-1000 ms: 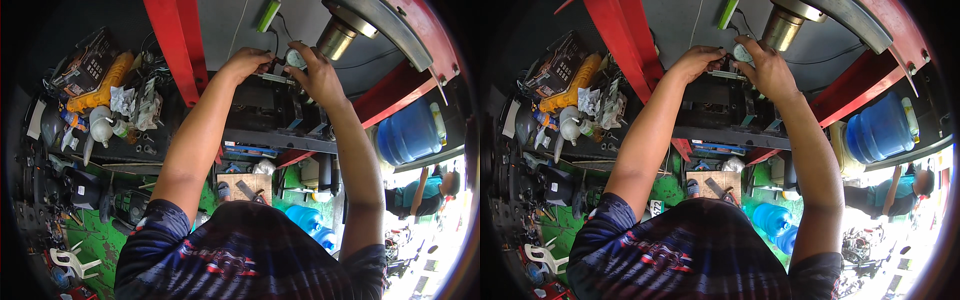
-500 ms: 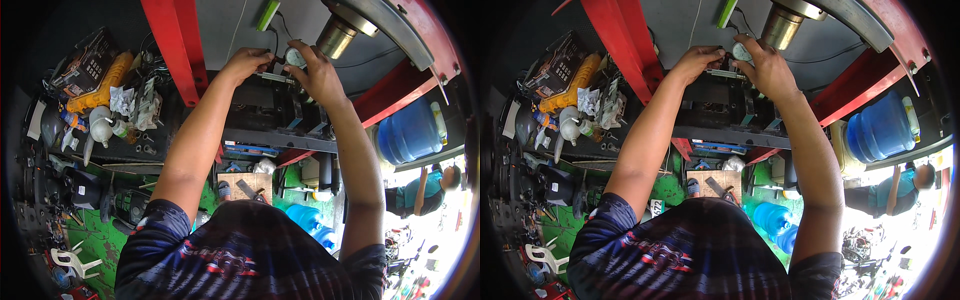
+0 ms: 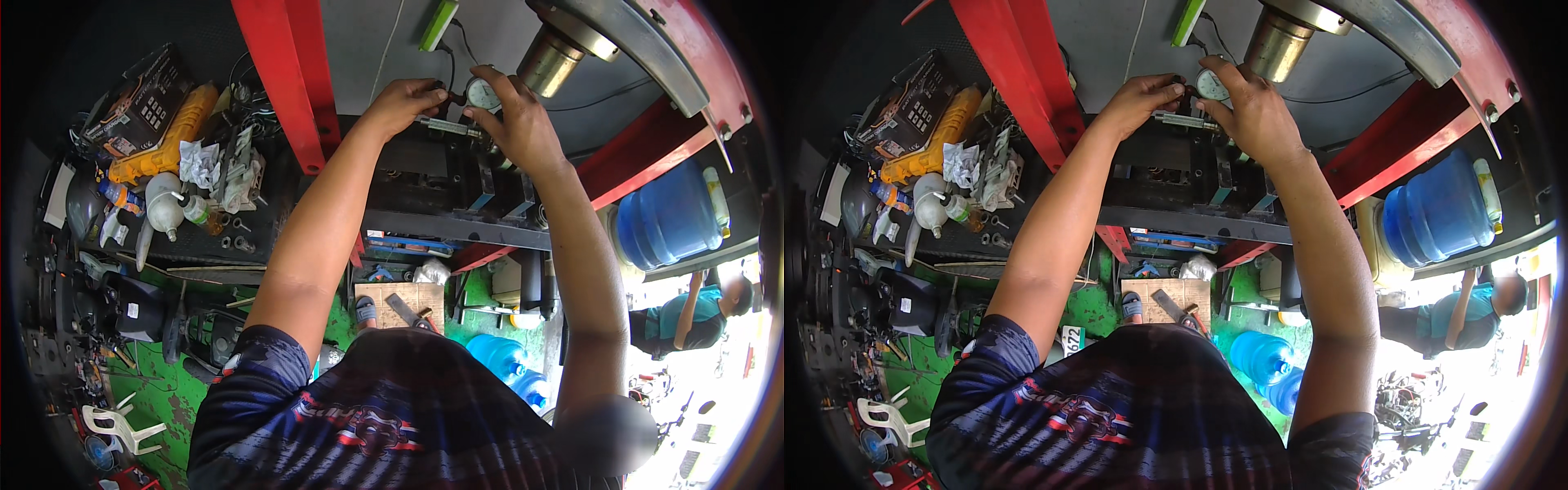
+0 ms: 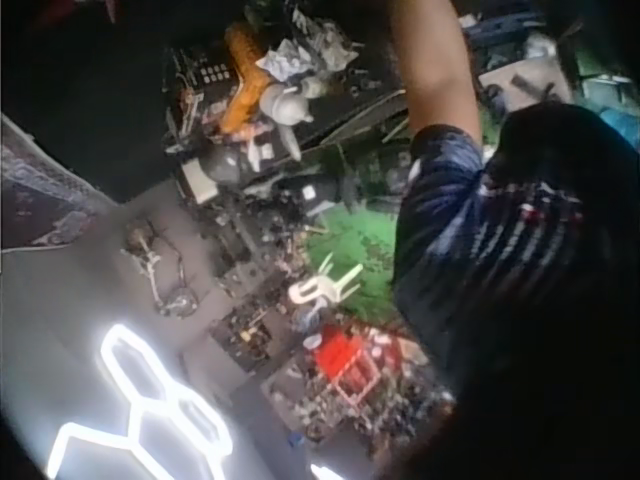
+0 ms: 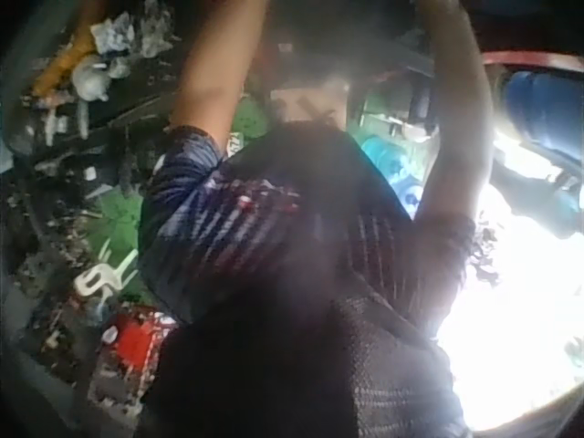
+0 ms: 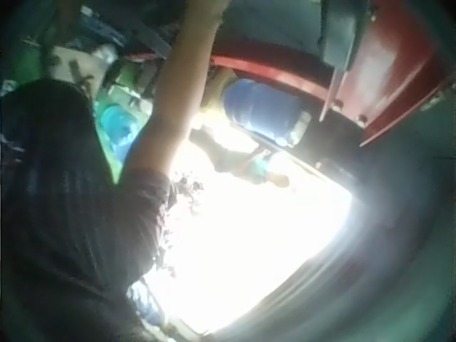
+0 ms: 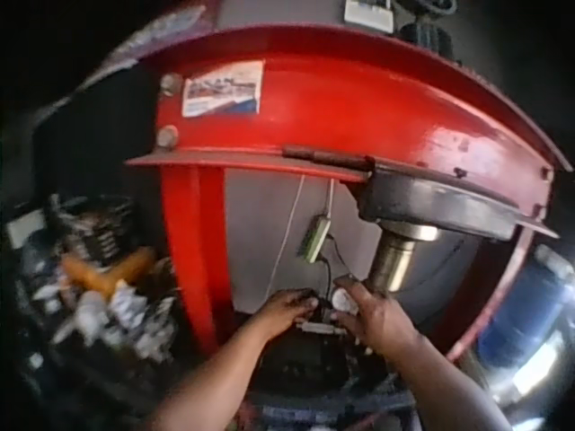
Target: The person uses a hammer and a metal block to tap a bearing onto a shaft. They then place the shaft into a red hydraulic press and adjust a dial indicator gauge attached to the press. The person rotates the shaft and makes fine adjustments to the gauge and the shaft position throughout the clip.
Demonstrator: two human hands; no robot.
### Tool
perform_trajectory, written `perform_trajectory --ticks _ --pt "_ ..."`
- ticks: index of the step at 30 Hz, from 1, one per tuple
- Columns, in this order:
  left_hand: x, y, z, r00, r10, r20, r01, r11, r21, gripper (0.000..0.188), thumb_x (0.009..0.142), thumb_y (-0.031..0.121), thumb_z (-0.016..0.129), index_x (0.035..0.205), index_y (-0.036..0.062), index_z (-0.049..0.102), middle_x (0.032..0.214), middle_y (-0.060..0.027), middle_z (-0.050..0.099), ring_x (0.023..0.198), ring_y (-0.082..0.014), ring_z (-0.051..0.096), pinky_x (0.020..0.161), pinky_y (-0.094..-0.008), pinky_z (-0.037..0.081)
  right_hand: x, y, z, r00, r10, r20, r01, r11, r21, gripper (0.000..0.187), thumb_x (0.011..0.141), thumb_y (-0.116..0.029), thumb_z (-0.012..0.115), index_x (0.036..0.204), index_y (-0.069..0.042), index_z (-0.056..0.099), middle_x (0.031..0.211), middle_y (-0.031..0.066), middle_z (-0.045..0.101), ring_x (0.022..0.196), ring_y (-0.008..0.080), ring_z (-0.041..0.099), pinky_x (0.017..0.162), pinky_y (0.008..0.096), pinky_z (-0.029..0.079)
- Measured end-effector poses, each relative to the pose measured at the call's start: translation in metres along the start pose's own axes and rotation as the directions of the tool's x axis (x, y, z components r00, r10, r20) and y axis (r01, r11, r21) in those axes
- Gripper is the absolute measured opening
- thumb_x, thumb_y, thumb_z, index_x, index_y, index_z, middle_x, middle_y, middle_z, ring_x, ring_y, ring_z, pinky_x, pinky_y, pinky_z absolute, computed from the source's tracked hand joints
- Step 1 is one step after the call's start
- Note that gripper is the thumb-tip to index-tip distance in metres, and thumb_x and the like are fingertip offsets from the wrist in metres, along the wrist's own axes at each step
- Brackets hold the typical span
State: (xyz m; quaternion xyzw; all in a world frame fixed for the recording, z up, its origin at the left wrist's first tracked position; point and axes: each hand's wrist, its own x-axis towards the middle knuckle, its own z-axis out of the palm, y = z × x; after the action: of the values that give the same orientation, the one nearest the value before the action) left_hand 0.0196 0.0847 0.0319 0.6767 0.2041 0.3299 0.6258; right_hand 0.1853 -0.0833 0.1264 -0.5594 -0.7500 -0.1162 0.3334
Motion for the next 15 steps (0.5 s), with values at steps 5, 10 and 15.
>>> perform_trajectory --ticks 5,10,15 --pt "0.001 0.002 -0.002 1.0 -0.01 0.013 0.01 1.0 -0.003 0.049 0.1 0.035 0.071 0.132 -0.0011 0.067 0.107 -0.0018 0.071 0.095 -0.0092 0.063 0.088 -0.0255 0.051 0.001 0.0 -0.001 1.0 0.016 0.012 -0.016 1.0 0.005 0.054 0.088 -0.021 0.079 0.136 -0.017 0.054 0.109 0.0201 0.071 0.103 0.0444 0.067 0.088 0.0514 0.054" --pt "-0.003 0.011 0.001 0.998 -0.05 -0.03 0.051 0.999 0.019 0.05 0.099 0.038 0.069 0.132 0.0001 0.067 0.107 -0.0017 0.071 0.094 -0.0104 0.063 0.087 -0.0256 0.051 0.0 0.001 0.0 1.0 -0.018 -0.018 0.018 1.0 -0.001 0.057 0.088 -0.021 0.079 0.14 -0.019 0.053 0.107 0.0208 0.071 0.101 0.0447 0.067 0.087 0.0516 0.054" --pt "-0.009 0.019 0.006 0.977 0.031 -0.21 -0.006 0.993 0.119 0.046 0.096 0.037 0.071 0.126 0.001 0.07 0.102 -0.0018 0.071 0.091 -0.0112 0.064 0.083 -0.0271 0.051 -0.002 0.0 -0.006 0.999 -0.035 -0.01 0.035 0.999 0.003 0.064 0.089 -0.028 0.079 0.145 -0.017 0.051 0.112 0.0219 0.07 0.104 0.045 0.066 0.089 0.0513 0.053"
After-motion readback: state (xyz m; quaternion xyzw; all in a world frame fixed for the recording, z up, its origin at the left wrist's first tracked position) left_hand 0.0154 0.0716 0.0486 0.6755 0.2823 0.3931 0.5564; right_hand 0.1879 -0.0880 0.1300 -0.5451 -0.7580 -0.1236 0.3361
